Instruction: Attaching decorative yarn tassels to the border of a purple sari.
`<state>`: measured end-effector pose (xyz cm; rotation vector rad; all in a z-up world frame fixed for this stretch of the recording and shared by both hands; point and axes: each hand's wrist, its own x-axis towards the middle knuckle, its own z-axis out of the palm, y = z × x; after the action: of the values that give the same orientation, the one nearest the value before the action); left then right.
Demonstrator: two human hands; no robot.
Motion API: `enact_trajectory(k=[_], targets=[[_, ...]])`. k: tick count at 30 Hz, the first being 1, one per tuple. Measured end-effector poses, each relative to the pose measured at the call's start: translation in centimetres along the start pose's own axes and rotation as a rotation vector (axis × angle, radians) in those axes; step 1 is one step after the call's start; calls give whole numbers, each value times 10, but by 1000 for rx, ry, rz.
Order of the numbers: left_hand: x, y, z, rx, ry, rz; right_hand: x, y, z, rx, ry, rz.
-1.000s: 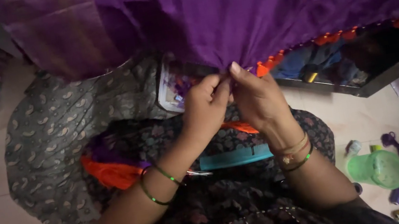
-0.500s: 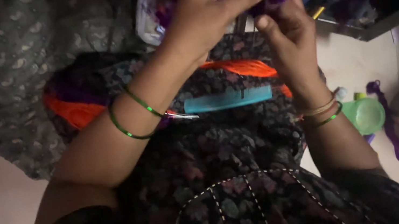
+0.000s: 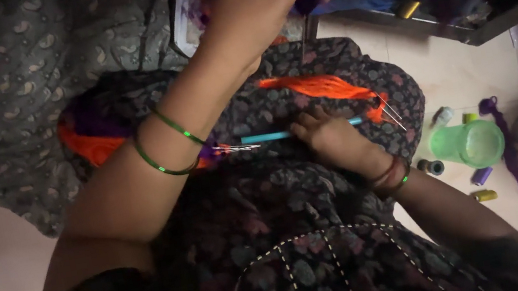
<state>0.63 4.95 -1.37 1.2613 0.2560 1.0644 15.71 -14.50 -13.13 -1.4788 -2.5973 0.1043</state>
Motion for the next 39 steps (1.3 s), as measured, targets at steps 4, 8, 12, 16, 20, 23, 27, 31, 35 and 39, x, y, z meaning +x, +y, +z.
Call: enact_trajectory(k=[4,8,12,16,20,23,27,31,35,39], targets=[[3,26,-4,95,-52,-145,-1,14,-47,161,-42,66],[10,45,-5,-16,-74,-438,8,11,-153,-86,190,-68],[12,70,8,325,-48,-554,40,-3,-258,-911,572,-154],[12,62,8,389,18,-530,21,44,-221,-806,487,-257],[12,64,1,75,-8,-606,31,33,-229,-876,536,-373],[13,63,6,227,21,-603,28,42,-222,-879,572,-276],[11,55,4,299,16,-551,31,35,-216,-794,379,-218],[8,60,0,97,8,-581,12,35,-194,-606,454,-319],[-2,40,3,130,12,-492,-2,15,-134,-381,286,-307],[-35,9,12,405,-6,-89,0,-8,-101,164,113,-145]])
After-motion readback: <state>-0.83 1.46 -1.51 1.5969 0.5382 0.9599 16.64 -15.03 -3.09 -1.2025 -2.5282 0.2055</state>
